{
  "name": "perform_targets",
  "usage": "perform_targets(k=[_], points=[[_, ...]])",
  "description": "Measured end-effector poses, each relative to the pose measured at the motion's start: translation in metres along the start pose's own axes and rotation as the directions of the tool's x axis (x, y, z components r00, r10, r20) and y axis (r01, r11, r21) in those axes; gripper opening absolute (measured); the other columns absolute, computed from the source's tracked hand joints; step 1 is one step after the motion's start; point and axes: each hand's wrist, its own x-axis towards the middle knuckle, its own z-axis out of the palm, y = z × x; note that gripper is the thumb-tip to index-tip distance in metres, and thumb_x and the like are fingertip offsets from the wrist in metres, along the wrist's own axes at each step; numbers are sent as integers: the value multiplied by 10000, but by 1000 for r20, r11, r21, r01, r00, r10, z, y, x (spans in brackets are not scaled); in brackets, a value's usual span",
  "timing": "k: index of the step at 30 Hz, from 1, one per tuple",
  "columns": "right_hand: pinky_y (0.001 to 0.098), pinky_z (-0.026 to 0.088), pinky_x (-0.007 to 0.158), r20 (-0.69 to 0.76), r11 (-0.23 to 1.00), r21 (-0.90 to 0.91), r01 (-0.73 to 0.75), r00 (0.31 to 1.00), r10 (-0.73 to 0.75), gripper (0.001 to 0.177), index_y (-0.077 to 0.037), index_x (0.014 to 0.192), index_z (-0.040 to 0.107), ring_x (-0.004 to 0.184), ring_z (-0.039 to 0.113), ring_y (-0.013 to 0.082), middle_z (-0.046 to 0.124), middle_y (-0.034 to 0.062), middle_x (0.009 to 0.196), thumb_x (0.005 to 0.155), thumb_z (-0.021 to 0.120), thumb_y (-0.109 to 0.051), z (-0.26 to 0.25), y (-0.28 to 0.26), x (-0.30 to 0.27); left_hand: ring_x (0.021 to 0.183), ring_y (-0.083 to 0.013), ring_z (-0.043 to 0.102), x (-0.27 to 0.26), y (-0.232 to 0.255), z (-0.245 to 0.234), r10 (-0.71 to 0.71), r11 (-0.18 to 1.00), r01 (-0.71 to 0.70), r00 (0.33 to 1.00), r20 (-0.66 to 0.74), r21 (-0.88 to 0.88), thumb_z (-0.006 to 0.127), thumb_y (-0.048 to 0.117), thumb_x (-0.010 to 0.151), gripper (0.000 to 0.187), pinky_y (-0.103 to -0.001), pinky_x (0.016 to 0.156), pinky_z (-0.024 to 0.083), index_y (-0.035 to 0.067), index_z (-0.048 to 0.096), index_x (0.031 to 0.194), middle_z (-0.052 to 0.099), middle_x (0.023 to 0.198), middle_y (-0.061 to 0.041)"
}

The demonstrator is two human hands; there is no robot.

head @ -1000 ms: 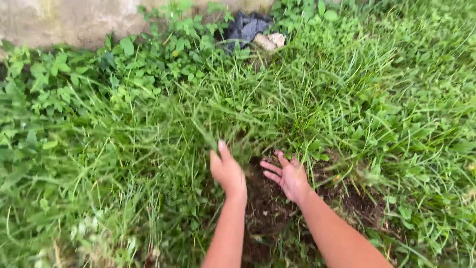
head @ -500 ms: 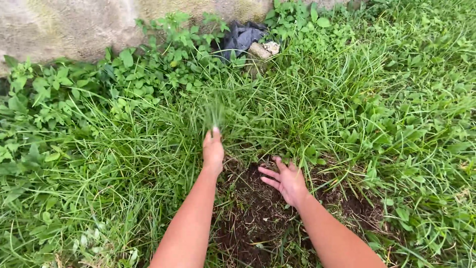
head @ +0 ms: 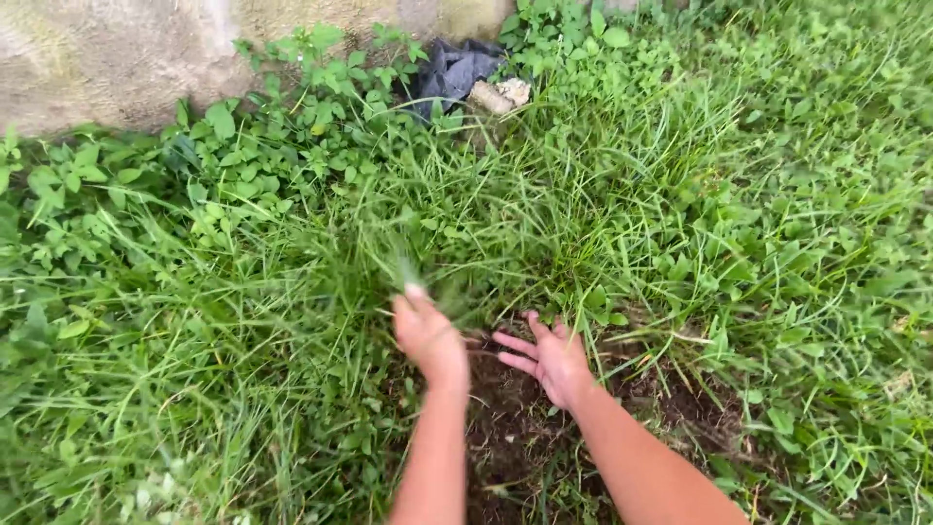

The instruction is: Pulling weeds and clumps of grass from a lawn with bare hands.

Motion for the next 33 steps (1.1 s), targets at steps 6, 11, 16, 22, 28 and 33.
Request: perform_targets(k=[6, 11, 16, 22, 28, 33], points=[[408, 510, 694, -92, 990, -131, 60, 993, -72, 467, -64, 1413, 449, 936, 622, 244, 601, 196, 1197, 1036, 564, -314, -32, 42, 36, 967, -302, 644, -55, -41, 9, 172, 985, -174, 977, 125, -1, 551, 317, 1022, 398, -446, 869, 492, -5, 585, 1253, 649, 1045, -143], [417, 402, 742, -169, 904, -346, 251, 931, -323, 363, -95, 1293, 627, 852, 481, 238, 579, 135, 996, 1027, 583, -338, -33, 46, 15, 1194, -388, 557, -31, -26, 8, 446, 852, -508, 831, 332, 127, 730, 242, 897, 560, -458, 1021, 429, -60, 548, 1332, 559, 1253, -262], [437, 475, 895, -213, 672, -655, 345, 769, -603, 387, -65, 1235, 628, 949, 624, 330, 684, 181, 1028, 1023, 504, -363, -57, 41, -14, 1171, -355, 554, -13, -50, 47, 255, 766, -536, 760, 598, 355, 676, 266, 942, 370, -451, 1029, 451, -20, 699, 1175, 601, 1211, -187], [432, 478, 987, -309, 712, -655, 252, 771, -557, 416, -67, 1254, 631, 1096, 671, 361, 715, 197, 1170, 1004, 552, -389, -64, 38, -39, 1114, -311, 640, -25, -51, 36, 4, 954, -157, 858, 514, 255, 476, 415, 1035, 500, -458, 1023, 460, 43, 645, 1324, 677, 1190, -157], [424, 441, 1040, -407, 827, -480, 291, 762, -504, 642, -147, 1470, 421, 1192, 620, 307, 629, 138, 1336, 912, 705, -290, -56, 27, -32, 1030, -265, 617, -4, -95, 55, -138, 990, 114, 916, 377, 87, 477, 465, 1070, 618, -435, 968, 477, -10, 447, 1464, 629, 1105, -156], [434, 427, 1099, -446, 886, -463, 37, 854, -269, 681, -275, 1545, 400, 1282, 570, 294, 549, 107, 1463, 933, 684, -364, -43, -12, -41, 846, -174, 563, -91, 0, 2, -185, 982, 187, 940, 287, 20, 424, 513, 1053, 606, -401, 825, 468, -18, 591, 1291, 578, 918, -48]])
